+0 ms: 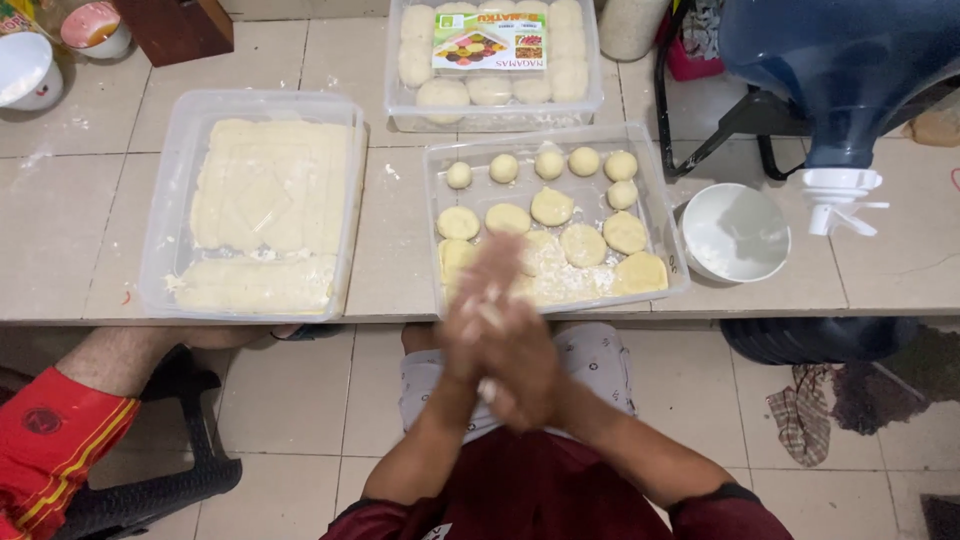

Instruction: Shaping pieces of dough into small balls by rolling them between the palms and arranging them in a tray.

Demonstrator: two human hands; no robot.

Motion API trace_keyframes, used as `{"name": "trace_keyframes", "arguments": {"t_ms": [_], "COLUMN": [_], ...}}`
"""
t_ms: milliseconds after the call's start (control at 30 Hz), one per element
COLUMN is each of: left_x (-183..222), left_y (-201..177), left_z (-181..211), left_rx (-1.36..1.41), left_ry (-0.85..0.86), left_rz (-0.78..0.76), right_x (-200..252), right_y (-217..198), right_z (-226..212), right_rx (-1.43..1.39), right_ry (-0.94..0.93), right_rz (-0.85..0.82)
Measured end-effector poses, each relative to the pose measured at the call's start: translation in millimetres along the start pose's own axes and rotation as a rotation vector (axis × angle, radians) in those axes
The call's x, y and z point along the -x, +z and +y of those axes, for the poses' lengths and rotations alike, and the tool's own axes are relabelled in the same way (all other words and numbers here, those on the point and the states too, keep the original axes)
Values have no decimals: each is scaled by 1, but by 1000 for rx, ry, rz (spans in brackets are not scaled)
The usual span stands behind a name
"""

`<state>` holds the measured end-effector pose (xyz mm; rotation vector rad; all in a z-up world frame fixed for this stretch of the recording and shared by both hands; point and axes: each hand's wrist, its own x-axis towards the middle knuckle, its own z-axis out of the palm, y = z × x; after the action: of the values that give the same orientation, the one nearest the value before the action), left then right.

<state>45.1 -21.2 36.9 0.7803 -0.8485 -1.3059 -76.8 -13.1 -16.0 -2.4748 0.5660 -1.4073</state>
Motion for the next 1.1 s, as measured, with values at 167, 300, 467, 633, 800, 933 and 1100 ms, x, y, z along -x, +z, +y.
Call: {"name": "trace_keyframes", "arguments": {"t_ms": [167, 300, 467, 633, 800, 933, 1100], "left_x": [27, -7, -4, -5, 13, 27, 4], "left_y": [47, -3, -10, -11, 1, 17, -12], "left_z": [-2, -17, -22, -28, -51, -49, -44], "left_rx": [185, 157, 161, 178, 388, 446, 185], "left_ry": [-39, 182, 175, 171, 189, -94, 125], "left_rz": [-63, 61, 72, 63, -131, 32, 161], "right_x": [-32, 8, -21, -3, -5, -10, 40], "right_y": [-23, 11, -9, 5, -14, -16, 23], "right_z": [51, 24, 29, 47, -6, 45, 29], "right_rx": [201, 110, 62, 133, -28, 122, 126], "right_ry": [301, 140, 142, 180, -19, 175, 65], "right_rz": [160, -39, 13, 91, -76, 43, -105]}}
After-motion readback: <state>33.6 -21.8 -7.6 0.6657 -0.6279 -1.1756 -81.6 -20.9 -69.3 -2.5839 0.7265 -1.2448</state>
